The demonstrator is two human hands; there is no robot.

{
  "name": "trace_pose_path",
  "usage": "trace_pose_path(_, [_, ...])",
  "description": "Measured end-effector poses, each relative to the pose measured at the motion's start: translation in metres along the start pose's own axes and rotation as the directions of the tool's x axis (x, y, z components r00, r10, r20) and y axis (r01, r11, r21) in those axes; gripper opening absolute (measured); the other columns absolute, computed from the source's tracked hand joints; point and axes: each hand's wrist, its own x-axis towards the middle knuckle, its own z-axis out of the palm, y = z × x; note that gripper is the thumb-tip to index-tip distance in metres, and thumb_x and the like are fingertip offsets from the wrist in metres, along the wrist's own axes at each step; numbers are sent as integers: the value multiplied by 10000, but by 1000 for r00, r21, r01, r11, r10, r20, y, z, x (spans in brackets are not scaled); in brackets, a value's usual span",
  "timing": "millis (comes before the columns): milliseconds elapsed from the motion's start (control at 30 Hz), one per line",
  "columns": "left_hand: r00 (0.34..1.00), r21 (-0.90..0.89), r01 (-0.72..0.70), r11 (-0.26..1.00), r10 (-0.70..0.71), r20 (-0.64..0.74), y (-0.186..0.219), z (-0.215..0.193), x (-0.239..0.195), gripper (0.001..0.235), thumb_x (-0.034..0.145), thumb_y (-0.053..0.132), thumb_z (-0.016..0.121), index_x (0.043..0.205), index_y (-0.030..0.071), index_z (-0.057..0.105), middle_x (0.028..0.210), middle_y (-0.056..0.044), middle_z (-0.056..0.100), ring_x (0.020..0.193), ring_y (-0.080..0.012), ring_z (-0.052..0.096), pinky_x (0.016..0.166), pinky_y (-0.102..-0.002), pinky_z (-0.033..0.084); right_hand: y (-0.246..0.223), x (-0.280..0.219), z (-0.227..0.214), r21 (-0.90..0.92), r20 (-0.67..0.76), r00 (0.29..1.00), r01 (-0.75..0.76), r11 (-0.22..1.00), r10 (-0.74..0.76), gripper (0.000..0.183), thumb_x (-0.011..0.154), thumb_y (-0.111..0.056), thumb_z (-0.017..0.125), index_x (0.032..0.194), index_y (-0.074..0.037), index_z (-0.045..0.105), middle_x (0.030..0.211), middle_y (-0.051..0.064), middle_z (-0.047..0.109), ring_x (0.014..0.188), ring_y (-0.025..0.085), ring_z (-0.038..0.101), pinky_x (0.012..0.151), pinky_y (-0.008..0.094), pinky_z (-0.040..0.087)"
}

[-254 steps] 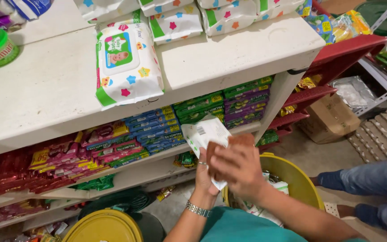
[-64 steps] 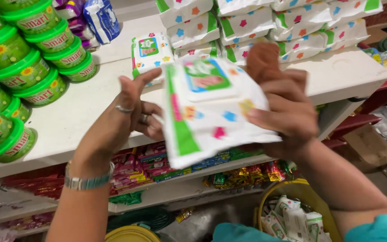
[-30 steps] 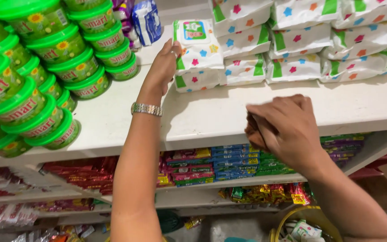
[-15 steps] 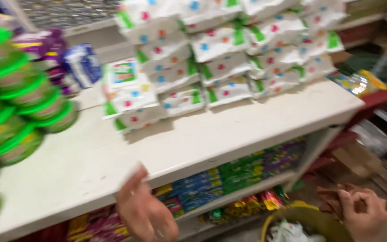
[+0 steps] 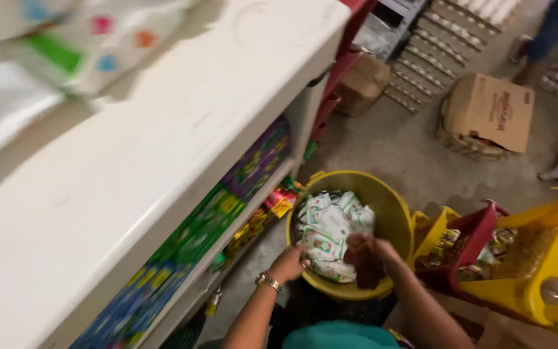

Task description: Cleaning individual packs of baby wipes with a cloth and arranging them on a store shelf.

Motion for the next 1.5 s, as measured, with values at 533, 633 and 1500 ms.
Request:
trace_pose_path(533, [963,268,251,930,-269,31,-41,139,356,803,948,17,413,1636,323,133,1697,-168,100,1193,-393,608,935,-524,548,113,74,-17,245,-254,929,-206,947,268,314,1002,-158,651,1006,133,769,954,187,737,877,262,620,818,342,481])
trace_pose_path(633, [963,232,208,950,-241,122,-23,138,372,825,979,-18,407,1615,396,84,1718,-55,70,1357,-365,488,1086,-516,470,158,104,-25,396,-272,931,-122,910,244,322,989,-94,656,1113,173,784,1054,222,779,938,281,663,840,347,502])
trace_pose_path(1500, [589,-204,-622,756,280,-758,214,-98,-15,673,807,385,648,1254,24,297,1465,-194,270,1334,-384,429,1122,-488,382,-138,-10,16,411,670,681,-7,912,-296,661,909,-133,657,1509,6,417,1390,209,606,1159,314,641,974,442,549])
